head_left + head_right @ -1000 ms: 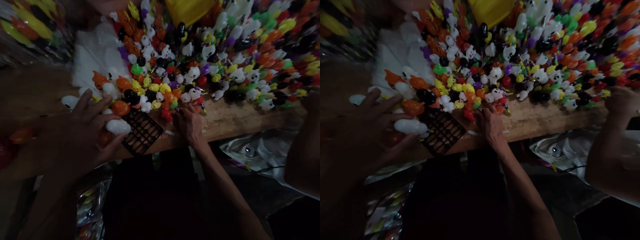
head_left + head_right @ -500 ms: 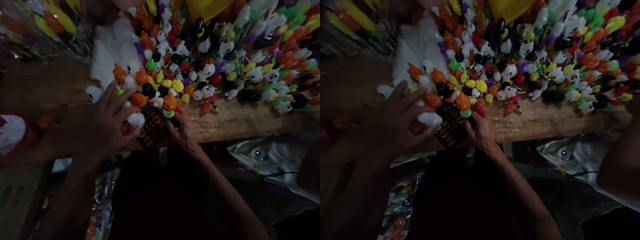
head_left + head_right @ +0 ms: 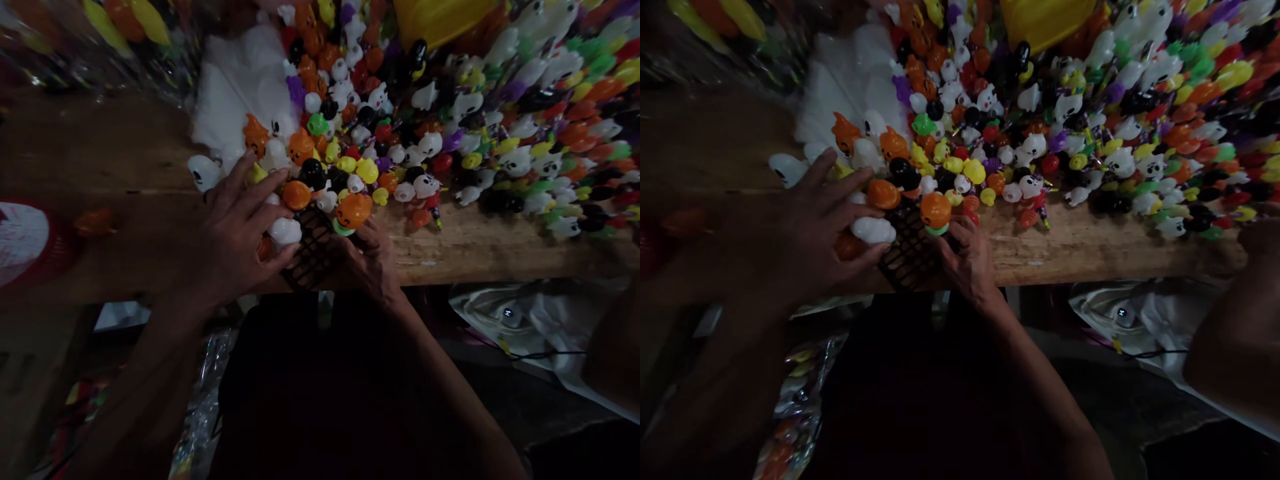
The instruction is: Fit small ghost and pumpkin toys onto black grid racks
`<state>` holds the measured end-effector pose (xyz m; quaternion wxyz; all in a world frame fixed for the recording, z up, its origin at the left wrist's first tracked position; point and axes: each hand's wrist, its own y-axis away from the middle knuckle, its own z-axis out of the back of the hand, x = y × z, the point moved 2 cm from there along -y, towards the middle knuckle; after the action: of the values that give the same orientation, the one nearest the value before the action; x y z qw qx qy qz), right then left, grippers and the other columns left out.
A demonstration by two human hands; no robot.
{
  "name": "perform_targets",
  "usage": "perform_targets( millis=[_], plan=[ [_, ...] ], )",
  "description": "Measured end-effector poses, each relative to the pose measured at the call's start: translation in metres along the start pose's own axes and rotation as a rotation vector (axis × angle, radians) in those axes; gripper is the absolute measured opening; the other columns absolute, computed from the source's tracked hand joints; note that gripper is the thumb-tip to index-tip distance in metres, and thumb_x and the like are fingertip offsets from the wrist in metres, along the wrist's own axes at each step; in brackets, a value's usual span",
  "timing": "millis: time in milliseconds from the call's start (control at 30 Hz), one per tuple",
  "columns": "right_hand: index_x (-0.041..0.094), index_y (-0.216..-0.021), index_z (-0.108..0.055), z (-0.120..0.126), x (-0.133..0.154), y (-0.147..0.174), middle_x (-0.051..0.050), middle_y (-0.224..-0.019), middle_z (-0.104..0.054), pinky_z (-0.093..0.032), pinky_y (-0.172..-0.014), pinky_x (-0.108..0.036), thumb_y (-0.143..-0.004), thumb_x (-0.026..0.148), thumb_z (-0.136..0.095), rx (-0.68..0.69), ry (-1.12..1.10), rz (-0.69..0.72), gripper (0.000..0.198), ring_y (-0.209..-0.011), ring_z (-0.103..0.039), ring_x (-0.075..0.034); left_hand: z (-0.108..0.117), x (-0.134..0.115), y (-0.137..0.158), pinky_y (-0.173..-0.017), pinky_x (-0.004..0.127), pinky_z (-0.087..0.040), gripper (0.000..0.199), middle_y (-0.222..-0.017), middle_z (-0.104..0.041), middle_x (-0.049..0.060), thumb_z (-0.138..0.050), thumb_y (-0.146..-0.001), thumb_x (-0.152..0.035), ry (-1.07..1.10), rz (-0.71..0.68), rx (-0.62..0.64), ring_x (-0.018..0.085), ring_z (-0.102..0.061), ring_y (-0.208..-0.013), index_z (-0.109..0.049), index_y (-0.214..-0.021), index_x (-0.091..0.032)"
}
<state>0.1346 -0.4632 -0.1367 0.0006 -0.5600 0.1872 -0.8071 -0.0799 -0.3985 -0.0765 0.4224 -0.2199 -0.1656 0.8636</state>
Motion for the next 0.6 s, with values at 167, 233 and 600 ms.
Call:
perform_targets(
  millis=[167,233,600],
  plan=[
    [0.02,-0.089,-0.074,-0.02,-0.004,-0.007,-0.002,-0.084,-0.072,-0.053,-0.074,-0.028,-0.095,0.033,-0.063,0.026,-0.078,0.016,0.017,-0.079,-0.064,-0.016,0.003,-0.001,-0.005,-0.127,0.059,-0.035,0.022,-0.156,-0.051,0.002,-0.055,-0.097,-0.044,-0.019,-0.014,0.035,0.034,-0.028,-0.157,-0.062,-0.108,-0.027],
    [0.019,-0.088,-0.074,-0.027,-0.005,-0.008,-0.002,-0.081,-0.07,-0.05,-0.07,-0.026,-0.095,0.029,-0.063,0.015,-0.036,0.02,0.016,-0.075,-0.061,-0.015,0.005,-0.001,-0.007,-0.125,0.058,-0.037,0.022,-0.157,-0.05,0.001,-0.055,-0.096,-0.046,-0.053,-0.002,0.085,0.034,-0.028,-0.157,-0.063,-0.107,-0.028],
    [0.02,-0.085,-0.069,-0.033,-0.01,-0.006,-0.003,-0.078,-0.064,-0.047,-0.067,-0.028,-0.095,0.025,-0.061,0.04,0.202,0.055,0.014,-0.072,-0.056,-0.016,0.006,0.002,-0.006,-0.124,0.062,-0.037,0.042,-0.158,-0.049,0.007,-0.063,-0.093,-0.06,-0.037,-0.025,0.056,0.038,-0.03,-0.156,-0.063,-0.113,-0.024]
  ],
)
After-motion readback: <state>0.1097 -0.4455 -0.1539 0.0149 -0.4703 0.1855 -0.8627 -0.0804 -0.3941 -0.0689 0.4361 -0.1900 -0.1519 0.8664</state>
